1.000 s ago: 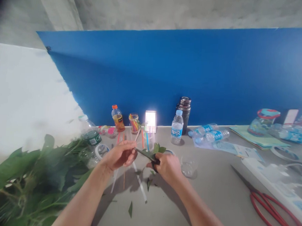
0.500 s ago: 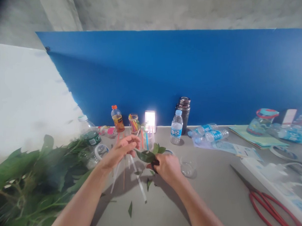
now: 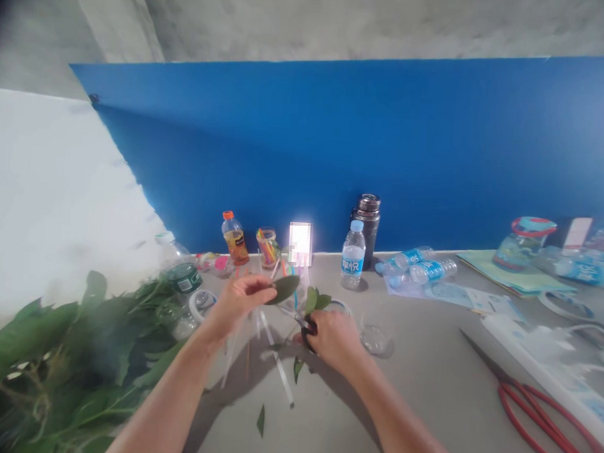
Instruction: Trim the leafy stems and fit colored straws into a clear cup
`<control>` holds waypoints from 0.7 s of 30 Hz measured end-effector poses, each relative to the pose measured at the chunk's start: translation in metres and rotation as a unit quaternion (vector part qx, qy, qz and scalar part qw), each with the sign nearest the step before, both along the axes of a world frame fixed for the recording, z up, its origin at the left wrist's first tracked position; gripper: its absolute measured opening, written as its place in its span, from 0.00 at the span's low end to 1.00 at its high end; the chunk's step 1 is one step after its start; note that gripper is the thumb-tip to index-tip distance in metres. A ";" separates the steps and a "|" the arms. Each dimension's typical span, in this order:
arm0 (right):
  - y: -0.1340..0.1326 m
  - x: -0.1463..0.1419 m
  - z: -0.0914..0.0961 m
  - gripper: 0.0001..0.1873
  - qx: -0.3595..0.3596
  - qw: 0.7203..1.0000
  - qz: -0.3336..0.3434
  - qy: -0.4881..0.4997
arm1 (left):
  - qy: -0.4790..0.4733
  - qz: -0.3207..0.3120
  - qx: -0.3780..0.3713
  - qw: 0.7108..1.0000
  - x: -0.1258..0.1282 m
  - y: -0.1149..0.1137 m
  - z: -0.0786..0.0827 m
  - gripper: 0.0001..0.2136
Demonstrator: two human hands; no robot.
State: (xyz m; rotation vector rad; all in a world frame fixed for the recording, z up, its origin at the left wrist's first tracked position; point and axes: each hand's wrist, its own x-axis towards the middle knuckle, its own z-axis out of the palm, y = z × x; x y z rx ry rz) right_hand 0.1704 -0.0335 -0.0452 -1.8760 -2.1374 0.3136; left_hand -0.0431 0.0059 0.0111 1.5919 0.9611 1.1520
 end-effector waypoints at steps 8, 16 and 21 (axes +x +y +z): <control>0.002 0.002 -0.008 0.19 -0.019 0.951 0.054 0.305 | -0.252 0.027 -0.135 0.958 0.009 0.001 0.000 0.22; 0.001 0.003 -0.014 0.28 -0.127 0.868 0.177 0.446 | -0.224 0.051 -0.161 0.960 0.023 -0.007 -0.005 0.20; 0.001 0.000 -0.015 0.28 -0.128 0.870 0.169 0.446 | -0.206 0.073 -0.130 0.967 0.028 -0.009 -0.008 0.18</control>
